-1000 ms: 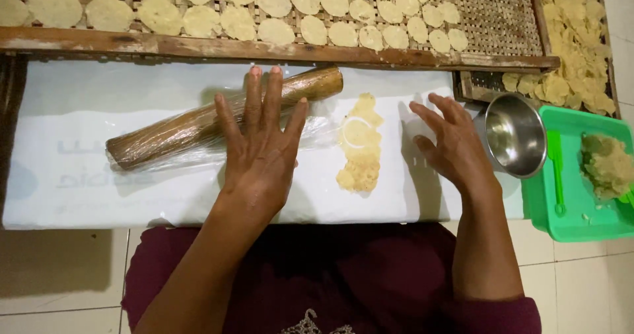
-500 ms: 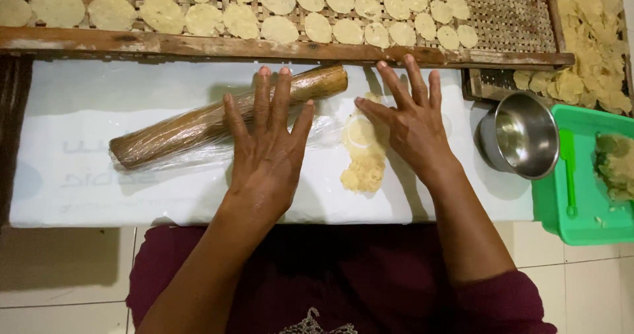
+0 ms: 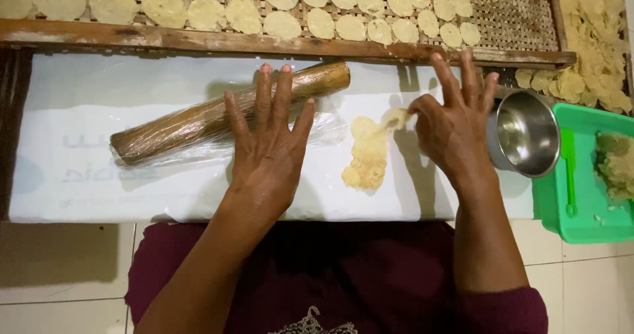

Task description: Rolling out small pieces of dough into thin discs and placing them onto a large mesh tray for drying.

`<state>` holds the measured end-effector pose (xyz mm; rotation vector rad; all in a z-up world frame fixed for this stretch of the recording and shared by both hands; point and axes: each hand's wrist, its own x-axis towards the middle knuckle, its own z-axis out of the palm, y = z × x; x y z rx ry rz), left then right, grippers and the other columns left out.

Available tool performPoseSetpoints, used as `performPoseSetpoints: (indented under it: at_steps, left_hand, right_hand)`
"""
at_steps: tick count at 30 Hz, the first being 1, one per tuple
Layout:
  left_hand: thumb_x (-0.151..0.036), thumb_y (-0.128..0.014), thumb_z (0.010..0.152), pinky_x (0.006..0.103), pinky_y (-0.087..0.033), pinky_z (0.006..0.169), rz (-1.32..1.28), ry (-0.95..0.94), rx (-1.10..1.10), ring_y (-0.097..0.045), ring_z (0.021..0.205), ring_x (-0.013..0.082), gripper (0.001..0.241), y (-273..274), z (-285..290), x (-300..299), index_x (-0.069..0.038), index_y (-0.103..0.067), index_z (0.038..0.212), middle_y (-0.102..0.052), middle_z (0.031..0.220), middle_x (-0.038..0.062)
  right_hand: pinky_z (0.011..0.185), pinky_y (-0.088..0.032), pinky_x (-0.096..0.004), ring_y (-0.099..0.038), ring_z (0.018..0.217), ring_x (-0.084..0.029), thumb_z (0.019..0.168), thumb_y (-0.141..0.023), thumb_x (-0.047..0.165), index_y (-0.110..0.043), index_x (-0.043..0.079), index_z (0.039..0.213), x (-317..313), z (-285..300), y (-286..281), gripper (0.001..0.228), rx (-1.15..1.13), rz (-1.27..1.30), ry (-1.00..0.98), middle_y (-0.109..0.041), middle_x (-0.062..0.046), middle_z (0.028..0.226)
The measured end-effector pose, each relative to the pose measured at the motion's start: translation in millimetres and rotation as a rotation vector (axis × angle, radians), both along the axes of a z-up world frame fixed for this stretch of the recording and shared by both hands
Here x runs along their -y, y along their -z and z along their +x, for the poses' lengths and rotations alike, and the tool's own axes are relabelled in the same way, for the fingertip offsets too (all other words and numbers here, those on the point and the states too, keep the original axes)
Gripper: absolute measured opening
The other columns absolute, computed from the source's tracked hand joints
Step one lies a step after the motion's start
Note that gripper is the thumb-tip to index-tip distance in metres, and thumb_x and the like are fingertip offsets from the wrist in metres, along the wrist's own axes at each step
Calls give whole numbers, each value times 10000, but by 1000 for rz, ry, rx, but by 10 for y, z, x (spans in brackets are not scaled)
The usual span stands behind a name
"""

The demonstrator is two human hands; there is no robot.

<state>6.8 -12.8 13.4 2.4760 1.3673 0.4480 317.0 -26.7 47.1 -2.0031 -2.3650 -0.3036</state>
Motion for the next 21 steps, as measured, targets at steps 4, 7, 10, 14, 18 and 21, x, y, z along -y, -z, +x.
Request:
performPoseSetpoints:
  at_steps: [4, 7, 10, 14, 18, 21]
  left_hand:
    - [185, -604, 636, 800, 68, 1089, 53, -12, 23, 138, 1517, 463, 826, -12, 3, 30, -21, -522, 1432, -37, 1670, 318]
    - [166, -594, 654, 805, 47, 1099, 58, -1, 21, 141, 1516, 456, 837, -10, 22, 27, -41, -510, 1461, -7, 1670, 304]
    - [177, -609, 626, 795, 73, 1101, 54, 19, 19, 159, 1510, 467, 871, 30, 105, 32, -45, -512, 1462, 3, 1670, 314]
    - [118, -593, 734, 761, 176, 1104, 51, 74, 3, 196, 1518, 399, 656, 112, 353, 145, -85, -540, 1355, 61, 1698, 221]
    - [-55, -627, 824, 800, 133, 1101, 200, 124, -90, 131, 1550, 418, 230, 226, 522, 293, -44, -638, 1053, -70, 1727, 239]
    - [-115, -597, 880, 806, 36, 1121, 211, 144, -3, 25, 1563, 412, 241, 224, 554, 312, 11, -707, 1053, -203, 1685, 261]
  right_hand:
    - [1169, -7, -793, -90, 1594, -435, 867, -685, 17, -745, 131, 878, 147, 7, -191, 130, 24, -45, 36, -339, -150, 1733]
    - [1196, -78, -779, -192, 1604, -411, 768, -712, 24, -725, 111, 813, 282, 25, -288, 98, 22, -72, 33, -448, -123, 1649]
    - [1159, -170, -780, -292, 1568, -426, 807, -691, 48, -733, 118, 813, 333, 22, -297, 82, 38, -89, 52, -503, -126, 1595]
    - [1187, 19, -751, -186, 1574, -379, 933, -618, 77, -718, 222, 1158, 225, -85, -159, 285, -28, -137, 40, -382, -87, 1669]
    - [1179, -100, -767, -229, 1544, -375, 914, -662, 154, -724, 237, 1256, 180, -256, -128, 357, -54, -145, -41, -402, -52, 1624]
    - [1201, -70, -729, -180, 1540, -377, 837, -763, 299, -753, 259, 1145, 211, -500, -137, 311, -203, -206, -152, -334, -62, 1655]
